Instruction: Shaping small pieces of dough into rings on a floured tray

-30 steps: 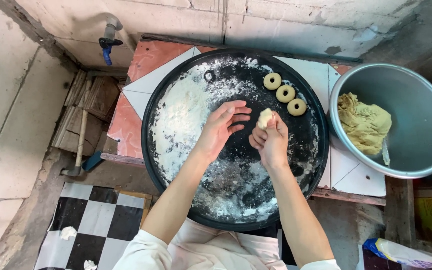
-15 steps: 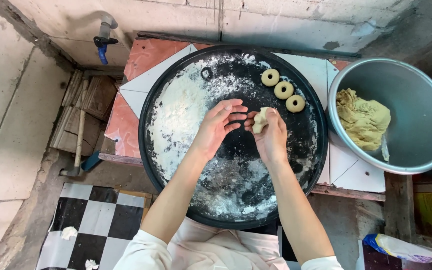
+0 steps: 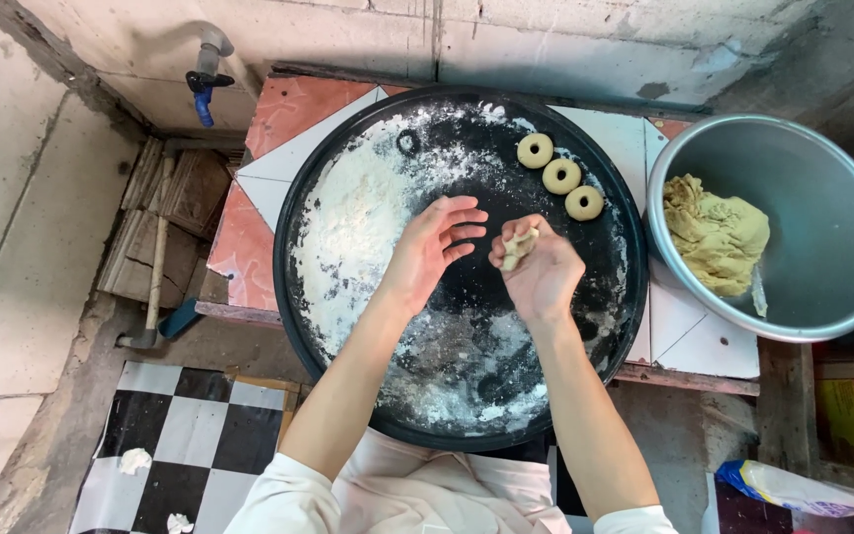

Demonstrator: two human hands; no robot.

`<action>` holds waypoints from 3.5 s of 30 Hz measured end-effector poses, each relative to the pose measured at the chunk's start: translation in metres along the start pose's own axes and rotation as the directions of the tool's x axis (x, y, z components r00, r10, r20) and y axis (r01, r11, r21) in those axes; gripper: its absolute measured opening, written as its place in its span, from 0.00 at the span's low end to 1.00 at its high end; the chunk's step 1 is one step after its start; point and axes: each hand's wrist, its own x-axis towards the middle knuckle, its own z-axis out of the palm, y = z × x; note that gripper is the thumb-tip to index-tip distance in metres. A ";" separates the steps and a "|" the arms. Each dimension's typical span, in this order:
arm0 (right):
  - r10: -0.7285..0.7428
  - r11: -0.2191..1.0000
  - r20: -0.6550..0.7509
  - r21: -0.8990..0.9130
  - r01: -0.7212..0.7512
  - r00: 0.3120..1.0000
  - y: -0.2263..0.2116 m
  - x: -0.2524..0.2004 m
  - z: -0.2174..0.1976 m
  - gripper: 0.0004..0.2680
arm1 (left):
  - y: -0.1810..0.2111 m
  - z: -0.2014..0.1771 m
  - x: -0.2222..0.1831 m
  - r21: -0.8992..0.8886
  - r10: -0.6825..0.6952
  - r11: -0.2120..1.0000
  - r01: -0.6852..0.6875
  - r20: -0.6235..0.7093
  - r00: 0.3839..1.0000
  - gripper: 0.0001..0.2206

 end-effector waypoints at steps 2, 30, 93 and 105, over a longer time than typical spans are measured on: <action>0.040 0.999 0.032 0.025 -0.041 0.999 0.000 0.000 0.000 0.18 | 0.004 0.002 -0.002 -0.061 -0.004 0.998 0.004 0.000 1.000 0.22; -0.336 0.941 0.023 -0.022 0.337 0.942 -0.032 -0.057 0.065 0.09 | -0.005 0.075 -0.071 0.585 0.412 0.719 -0.376 0.077 0.908 0.13; -0.213 0.890 0.000 -0.412 0.194 0.977 0.039 -0.136 0.038 0.20 | -0.018 0.053 -0.067 -0.199 0.209 0.944 -0.264 -0.259 0.943 0.13; -0.155 0.681 0.311 -0.654 0.329 0.938 0.002 -0.057 0.010 0.22 | -0.019 0.054 -0.033 -0.151 0.049 0.988 -0.040 0.056 0.997 0.28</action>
